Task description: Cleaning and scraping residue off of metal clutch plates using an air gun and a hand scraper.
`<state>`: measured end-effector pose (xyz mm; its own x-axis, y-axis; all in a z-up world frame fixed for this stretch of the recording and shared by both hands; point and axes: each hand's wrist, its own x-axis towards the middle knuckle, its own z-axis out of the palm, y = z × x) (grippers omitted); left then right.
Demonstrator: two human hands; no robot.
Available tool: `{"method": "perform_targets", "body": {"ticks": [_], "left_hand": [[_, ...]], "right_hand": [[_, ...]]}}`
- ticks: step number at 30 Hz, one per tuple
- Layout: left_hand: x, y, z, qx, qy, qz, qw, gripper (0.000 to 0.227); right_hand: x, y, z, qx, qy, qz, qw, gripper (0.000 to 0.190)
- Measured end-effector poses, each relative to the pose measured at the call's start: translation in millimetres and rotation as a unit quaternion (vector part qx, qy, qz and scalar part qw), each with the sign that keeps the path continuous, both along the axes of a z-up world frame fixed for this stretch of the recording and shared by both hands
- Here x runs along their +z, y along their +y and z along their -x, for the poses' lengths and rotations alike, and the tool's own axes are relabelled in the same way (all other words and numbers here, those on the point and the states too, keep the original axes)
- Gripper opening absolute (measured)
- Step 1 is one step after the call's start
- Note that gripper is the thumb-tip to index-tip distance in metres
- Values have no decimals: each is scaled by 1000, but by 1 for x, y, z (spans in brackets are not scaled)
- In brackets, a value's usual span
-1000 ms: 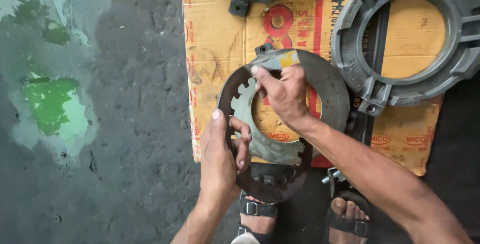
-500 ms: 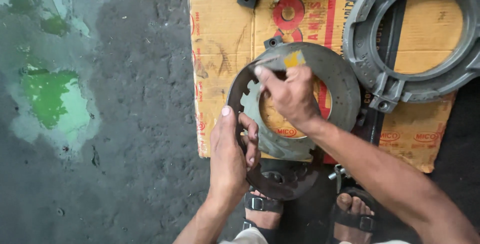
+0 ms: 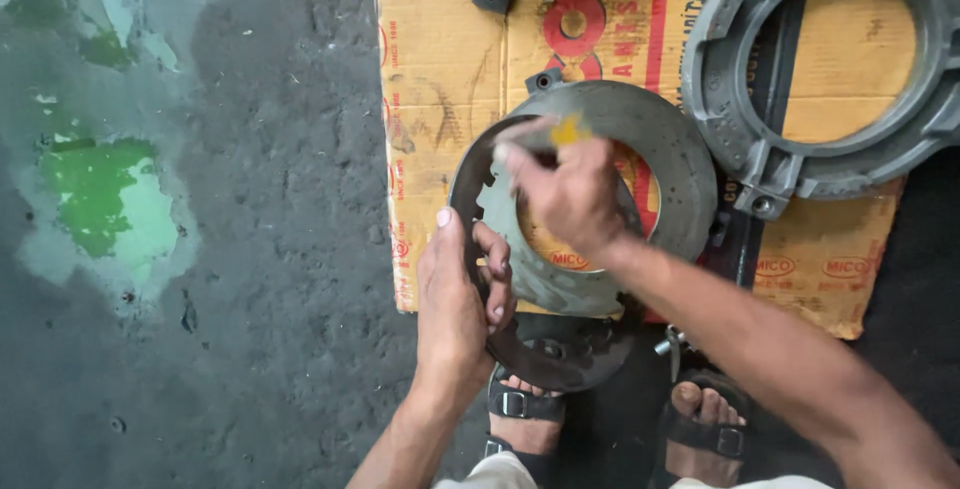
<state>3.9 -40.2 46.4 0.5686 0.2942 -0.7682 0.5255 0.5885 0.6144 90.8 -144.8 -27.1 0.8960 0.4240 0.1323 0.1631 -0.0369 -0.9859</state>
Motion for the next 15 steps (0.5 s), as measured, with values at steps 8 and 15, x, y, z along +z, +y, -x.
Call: {"method": "perform_targets", "body": {"ticks": [8,15], "left_hand": [[-17,-1,6,29,8,-66,997,58],[-9,-11,1,43,-25,-55,997,53]], "right_hand": [[-22,-1,-12,-21,-131,23,991,8],[-48,-26,-43,-66,49,118,990,11]]}}
